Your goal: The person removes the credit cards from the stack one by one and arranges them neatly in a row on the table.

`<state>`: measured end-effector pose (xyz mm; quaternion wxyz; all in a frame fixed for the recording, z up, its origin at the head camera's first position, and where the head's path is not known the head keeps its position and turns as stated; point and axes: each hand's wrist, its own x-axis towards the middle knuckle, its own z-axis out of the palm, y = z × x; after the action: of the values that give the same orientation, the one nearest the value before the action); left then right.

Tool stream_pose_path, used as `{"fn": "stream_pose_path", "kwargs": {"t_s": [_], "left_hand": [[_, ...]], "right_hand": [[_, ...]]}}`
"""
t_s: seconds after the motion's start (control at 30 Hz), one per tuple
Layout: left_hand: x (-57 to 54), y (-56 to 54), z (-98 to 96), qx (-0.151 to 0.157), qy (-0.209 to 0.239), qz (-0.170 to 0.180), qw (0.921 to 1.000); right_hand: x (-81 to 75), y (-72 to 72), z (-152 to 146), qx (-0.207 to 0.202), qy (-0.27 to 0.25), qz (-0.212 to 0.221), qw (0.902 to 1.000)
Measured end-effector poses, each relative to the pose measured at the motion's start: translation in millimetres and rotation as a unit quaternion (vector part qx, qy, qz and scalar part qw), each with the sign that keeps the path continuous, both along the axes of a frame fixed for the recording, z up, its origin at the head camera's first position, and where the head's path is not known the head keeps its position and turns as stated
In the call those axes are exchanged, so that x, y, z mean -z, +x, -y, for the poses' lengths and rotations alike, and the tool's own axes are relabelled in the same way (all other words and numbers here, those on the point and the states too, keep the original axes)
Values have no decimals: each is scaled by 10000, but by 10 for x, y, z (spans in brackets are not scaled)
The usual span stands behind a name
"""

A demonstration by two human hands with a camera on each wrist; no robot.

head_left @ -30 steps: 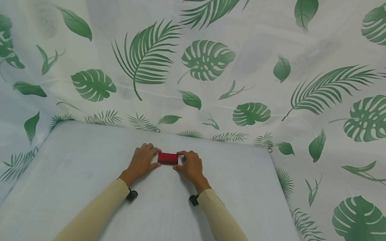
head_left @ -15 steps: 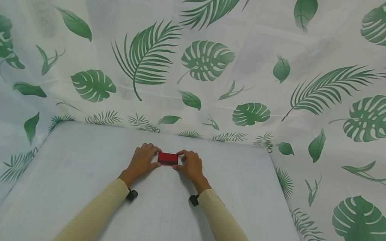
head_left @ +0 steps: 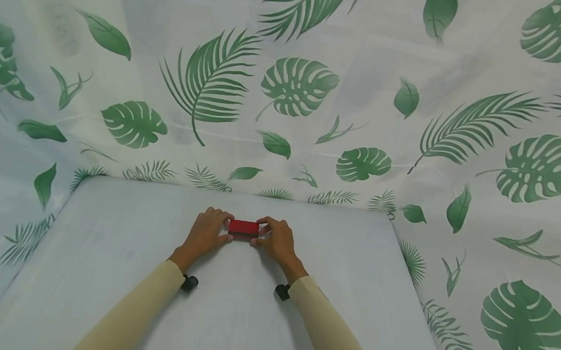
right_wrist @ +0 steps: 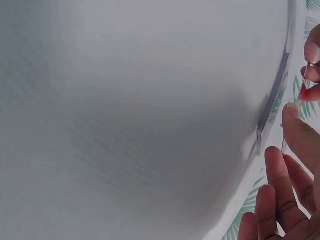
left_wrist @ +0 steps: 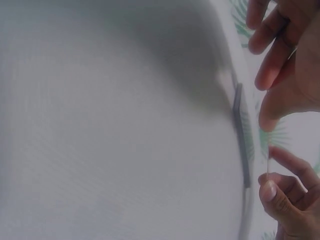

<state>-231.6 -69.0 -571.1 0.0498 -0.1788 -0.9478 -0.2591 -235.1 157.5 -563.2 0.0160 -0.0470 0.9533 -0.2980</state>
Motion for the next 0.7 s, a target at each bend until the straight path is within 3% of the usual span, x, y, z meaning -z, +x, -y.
{"fn": "stream_pose_path", "kwargs": {"t_s": [0.4,0.7], "left_hand": [[-94,109,85,-35,53,-312,9995],[-134,198,187,-64,150,-261,9995]], "right_hand": [[-95,108,57,-254,-144,-241,9993],[-124,182,126,-360,-108,-340,9987]]}}
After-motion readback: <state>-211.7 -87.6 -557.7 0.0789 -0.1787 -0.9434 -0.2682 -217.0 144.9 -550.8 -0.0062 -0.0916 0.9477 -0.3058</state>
